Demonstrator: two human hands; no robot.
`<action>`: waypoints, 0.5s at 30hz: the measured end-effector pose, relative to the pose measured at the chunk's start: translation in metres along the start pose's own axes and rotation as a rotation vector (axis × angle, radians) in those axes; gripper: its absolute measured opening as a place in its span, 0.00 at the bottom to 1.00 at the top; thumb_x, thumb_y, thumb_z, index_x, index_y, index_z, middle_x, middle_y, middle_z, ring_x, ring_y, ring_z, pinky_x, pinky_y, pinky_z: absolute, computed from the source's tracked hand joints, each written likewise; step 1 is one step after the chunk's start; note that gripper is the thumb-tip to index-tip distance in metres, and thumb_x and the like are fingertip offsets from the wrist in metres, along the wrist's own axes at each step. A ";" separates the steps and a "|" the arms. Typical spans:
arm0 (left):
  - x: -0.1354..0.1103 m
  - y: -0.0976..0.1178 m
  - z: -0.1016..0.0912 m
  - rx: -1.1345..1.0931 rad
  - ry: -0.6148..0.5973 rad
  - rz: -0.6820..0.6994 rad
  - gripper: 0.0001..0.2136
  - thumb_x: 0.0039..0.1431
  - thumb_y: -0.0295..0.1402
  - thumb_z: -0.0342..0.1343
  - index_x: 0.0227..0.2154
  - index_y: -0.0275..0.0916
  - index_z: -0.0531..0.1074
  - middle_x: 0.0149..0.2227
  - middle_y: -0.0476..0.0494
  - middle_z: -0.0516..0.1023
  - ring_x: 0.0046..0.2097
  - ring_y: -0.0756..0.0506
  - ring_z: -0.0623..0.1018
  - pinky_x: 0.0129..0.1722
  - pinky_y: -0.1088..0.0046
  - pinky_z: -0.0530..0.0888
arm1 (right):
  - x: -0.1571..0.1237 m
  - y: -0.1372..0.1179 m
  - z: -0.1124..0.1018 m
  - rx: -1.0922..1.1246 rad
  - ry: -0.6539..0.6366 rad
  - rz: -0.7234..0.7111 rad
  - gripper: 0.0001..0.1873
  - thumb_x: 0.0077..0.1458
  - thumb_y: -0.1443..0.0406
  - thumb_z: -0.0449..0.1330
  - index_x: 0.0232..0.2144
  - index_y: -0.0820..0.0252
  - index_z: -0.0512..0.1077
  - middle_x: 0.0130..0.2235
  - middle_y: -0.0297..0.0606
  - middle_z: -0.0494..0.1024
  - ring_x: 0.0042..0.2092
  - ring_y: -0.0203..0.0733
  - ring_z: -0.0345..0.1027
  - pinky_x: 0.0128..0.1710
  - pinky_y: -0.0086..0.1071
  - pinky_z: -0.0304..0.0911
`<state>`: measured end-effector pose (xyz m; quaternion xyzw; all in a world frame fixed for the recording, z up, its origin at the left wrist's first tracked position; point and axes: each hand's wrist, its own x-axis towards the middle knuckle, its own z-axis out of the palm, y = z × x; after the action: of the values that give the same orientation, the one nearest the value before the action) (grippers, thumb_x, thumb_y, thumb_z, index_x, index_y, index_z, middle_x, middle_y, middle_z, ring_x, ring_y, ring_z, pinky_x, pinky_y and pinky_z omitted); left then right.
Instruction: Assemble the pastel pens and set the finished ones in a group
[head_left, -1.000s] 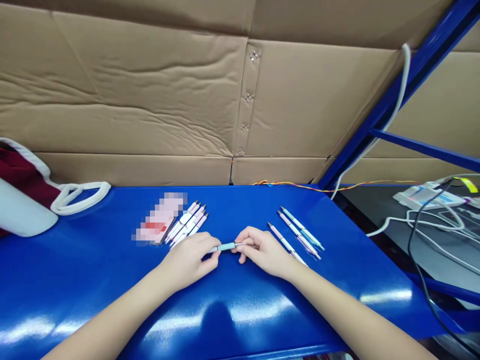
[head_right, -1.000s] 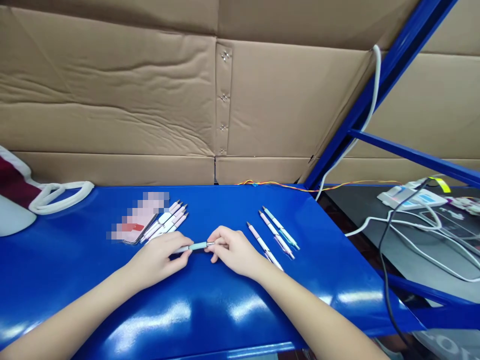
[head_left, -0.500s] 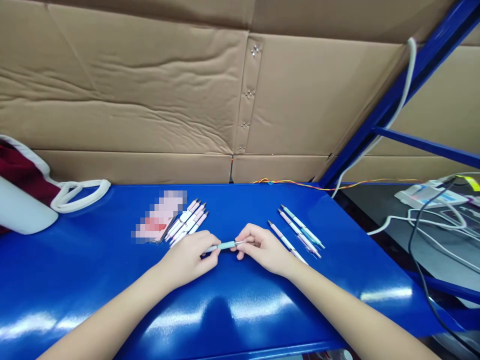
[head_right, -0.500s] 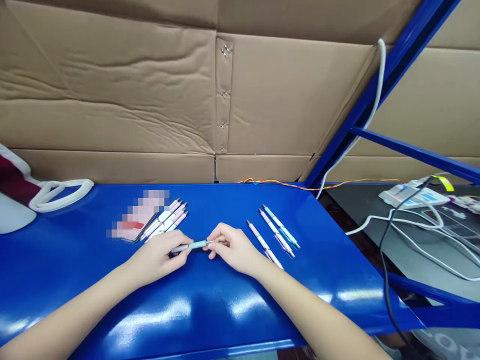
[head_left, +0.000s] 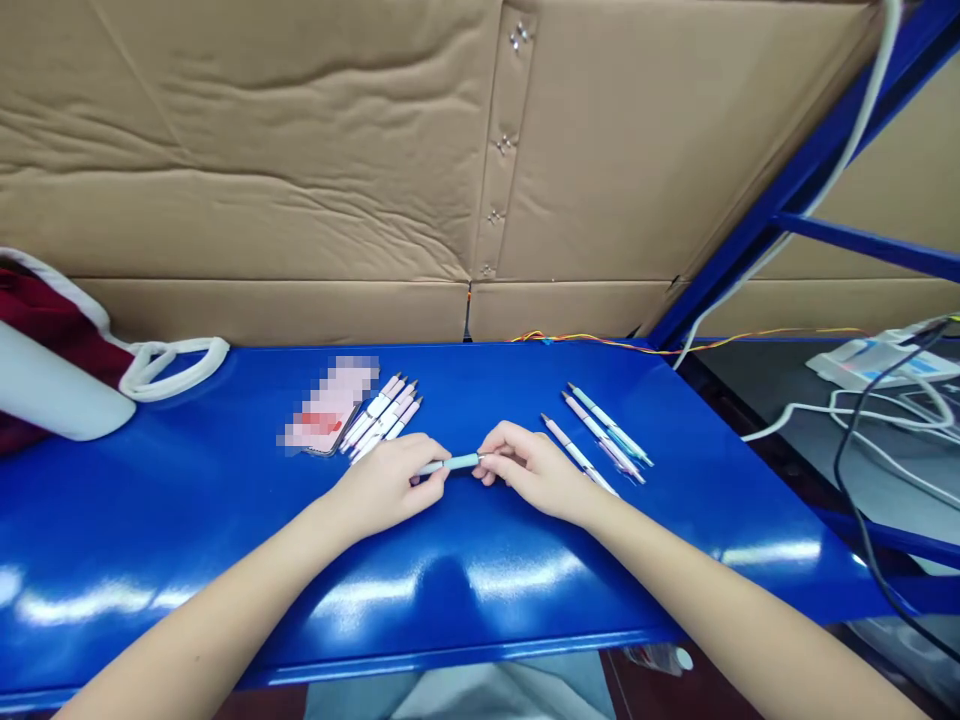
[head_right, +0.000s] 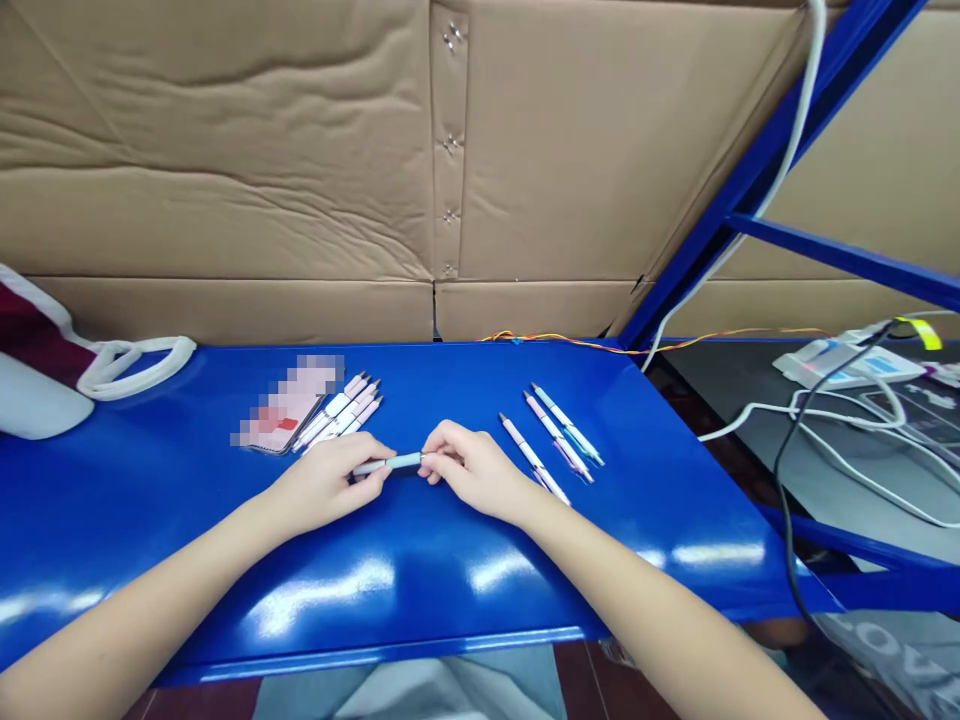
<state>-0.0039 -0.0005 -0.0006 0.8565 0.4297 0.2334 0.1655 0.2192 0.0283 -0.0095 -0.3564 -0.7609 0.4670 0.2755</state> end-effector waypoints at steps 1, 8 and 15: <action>0.000 0.000 0.000 -0.017 -0.004 -0.006 0.09 0.58 0.30 0.49 0.37 0.39 0.73 0.32 0.48 0.74 0.33 0.50 0.73 0.35 0.76 0.69 | 0.000 0.001 0.000 0.026 -0.002 0.000 0.02 0.58 0.66 0.54 0.32 0.58 0.65 0.31 0.35 0.78 0.34 0.36 0.74 0.33 0.30 0.67; 0.001 0.002 -0.001 -0.100 -0.036 -0.059 0.08 0.56 0.29 0.49 0.34 0.38 0.73 0.29 0.50 0.74 0.31 0.50 0.72 0.32 0.76 0.67 | -0.003 0.000 -0.001 -0.089 0.024 -0.077 0.03 0.58 0.65 0.55 0.33 0.58 0.68 0.33 0.34 0.79 0.34 0.37 0.74 0.34 0.30 0.65; 0.002 0.003 -0.005 -0.168 -0.110 -0.129 0.08 0.55 0.30 0.50 0.34 0.39 0.74 0.30 0.50 0.76 0.31 0.50 0.73 0.30 0.76 0.66 | -0.005 -0.005 -0.004 -0.319 0.061 -0.243 0.05 0.58 0.67 0.56 0.33 0.59 0.72 0.33 0.35 0.78 0.32 0.36 0.72 0.32 0.28 0.63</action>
<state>-0.0037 0.0004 0.0056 0.8217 0.4530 0.2100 0.2747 0.2237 0.0250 -0.0042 -0.3150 -0.8540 0.2930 0.2927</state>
